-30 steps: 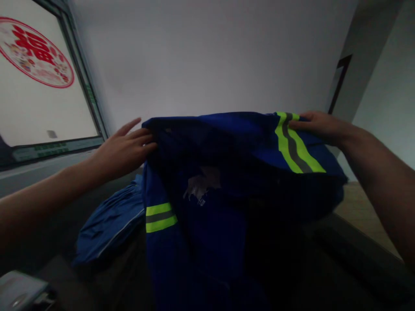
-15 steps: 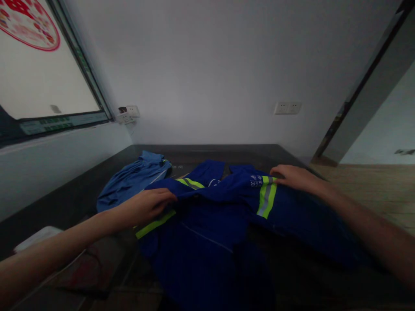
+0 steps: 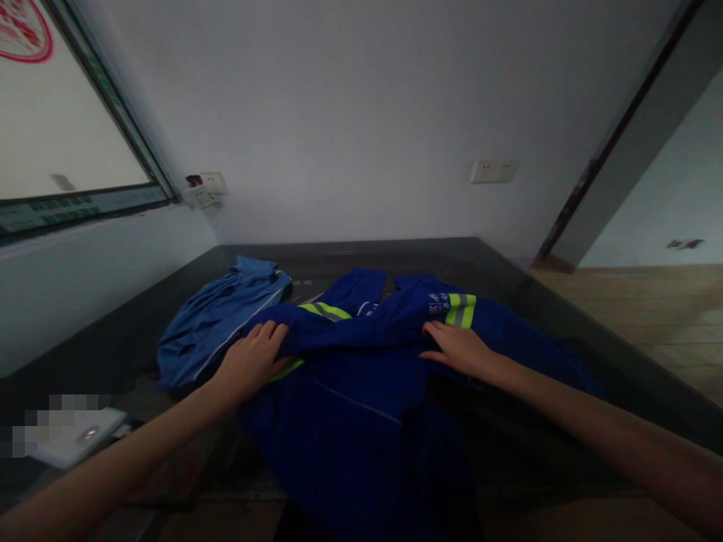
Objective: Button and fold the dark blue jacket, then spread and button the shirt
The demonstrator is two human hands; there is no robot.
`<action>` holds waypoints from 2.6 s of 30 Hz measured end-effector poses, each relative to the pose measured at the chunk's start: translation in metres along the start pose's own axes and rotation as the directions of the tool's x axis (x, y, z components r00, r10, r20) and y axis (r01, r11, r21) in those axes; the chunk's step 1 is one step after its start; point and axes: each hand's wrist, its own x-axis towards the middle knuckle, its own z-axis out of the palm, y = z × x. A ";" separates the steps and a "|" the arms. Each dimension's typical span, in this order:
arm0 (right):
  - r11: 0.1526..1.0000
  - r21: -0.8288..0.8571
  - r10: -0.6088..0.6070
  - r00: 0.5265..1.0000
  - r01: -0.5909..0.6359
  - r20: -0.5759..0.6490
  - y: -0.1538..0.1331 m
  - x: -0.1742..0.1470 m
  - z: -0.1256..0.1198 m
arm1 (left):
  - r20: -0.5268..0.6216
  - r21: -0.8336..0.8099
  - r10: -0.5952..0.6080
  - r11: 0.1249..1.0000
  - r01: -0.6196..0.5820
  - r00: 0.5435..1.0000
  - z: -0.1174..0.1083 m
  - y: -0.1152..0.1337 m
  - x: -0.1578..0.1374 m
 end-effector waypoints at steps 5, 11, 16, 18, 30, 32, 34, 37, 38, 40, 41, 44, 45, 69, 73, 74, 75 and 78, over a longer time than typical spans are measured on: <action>0.972 0.235 0.030 0.999 -0.020 -0.040 0.018 0.018 0.004 | -0.059 0.086 -0.007 0.996 0.012 0.998 0.007 -0.013 0.018; 0.472 0.869 0.145 0.985 -0.147 0.088 0.044 0.032 -0.028 | -0.048 0.073 -0.016 0.997 0.019 0.999 0.009 -0.017 0.038; 0.232 0.964 0.203 0.975 -0.132 0.085 0.050 0.034 -0.070 | -0.125 -0.044 0.018 0.999 -0.024 0.992 0.006 -0.034 0.062; 0.278 0.957 0.224 0.974 -0.082 0.019 0.051 0.035 -0.084 | -0.202 -0.114 0.017 0.993 -0.041 0.979 -0.003 -0.045 0.073; 0.817 0.571 0.209 0.965 -0.084 -0.156 0.056 0.063 -0.044 | 0.021 -0.362 -0.175 0.917 0.171 0.984 -0.024 -0.081 0.100; 0.927 0.368 0.068 0.934 0.070 -0.350 0.045 0.062 -0.042 | 0.079 -0.314 -0.194 0.926 0.209 0.978 -0.019 -0.081 0.098; 0.960 0.210 -0.080 0.903 0.183 -0.423 0.028 0.058 -0.043 | 0.127 -0.256 -0.230 0.932 0.256 0.965 -0.018 -0.078 0.095; 0.965 0.035 -0.232 0.905 0.261 -0.357 0.003 0.053 -0.042 | 0.187 -0.167 -0.287 0.933 0.318 0.940 -0.020 -0.067 0.089; 0.964 -0.010 -0.254 0.912 0.265 -0.322 -0.003 0.053 -0.040 | 0.205 -0.140 -0.298 0.934 0.329 0.932 -0.020 -0.063 0.086; 0.968 -0.066 -0.251 0.931 0.242 -0.265 -0.008 0.055 -0.035 | 0.244 -0.103 -0.289 0.941 0.321 0.926 -0.017 -0.056 0.081; 0.973 -0.071 -0.229 0.942 0.218 -0.245 -0.007 0.057 -0.033 | 0.265 -0.098 -0.272 0.947 0.306 0.925 -0.015 -0.055 0.078; 0.990 -0.022 -0.138 0.969 0.136 -0.207 0.003 0.067 -0.032 | 0.303 -0.126 -0.203 0.960 0.251 0.931 -0.006 -0.064 0.073; 0.993 -0.002 -0.113 0.973 0.115 -0.201 0.007 0.070 -0.035 | 0.294 -0.143 -0.180 0.963 0.230 0.939 -0.004 -0.071 0.073; 0.914 -0.331 -0.090 0.680 -0.233 -0.728 0.024 0.057 -0.359 | -0.215 -0.032 0.124 0.991 -0.133 0.969 -0.189 -0.100 0.147; 0.861 -0.418 -0.146 0.647 -0.289 -0.748 0.025 0.047 -0.404 | -0.227 -0.056 0.104 0.991 -0.119 0.968 -0.236 -0.095 0.145; 0.840 -0.448 -0.171 0.636 -0.305 -0.753 0.027 0.044 -0.415 | -0.261 -0.048 0.088 0.993 -0.104 0.961 -0.249 -0.097 0.144; 0.815 -0.479 -0.199 0.617 -0.327 -0.761 0.030 0.042 -0.425 | -0.304 -0.037 0.068 0.996 -0.083 0.950 -0.262 -0.101 0.143; 0.728 -0.531 -0.274 0.525 -0.434 -0.806 0.046 0.036 -0.465 | -0.455 0.056 0.026 0.998 0.000 0.890 -0.306 -0.120 0.138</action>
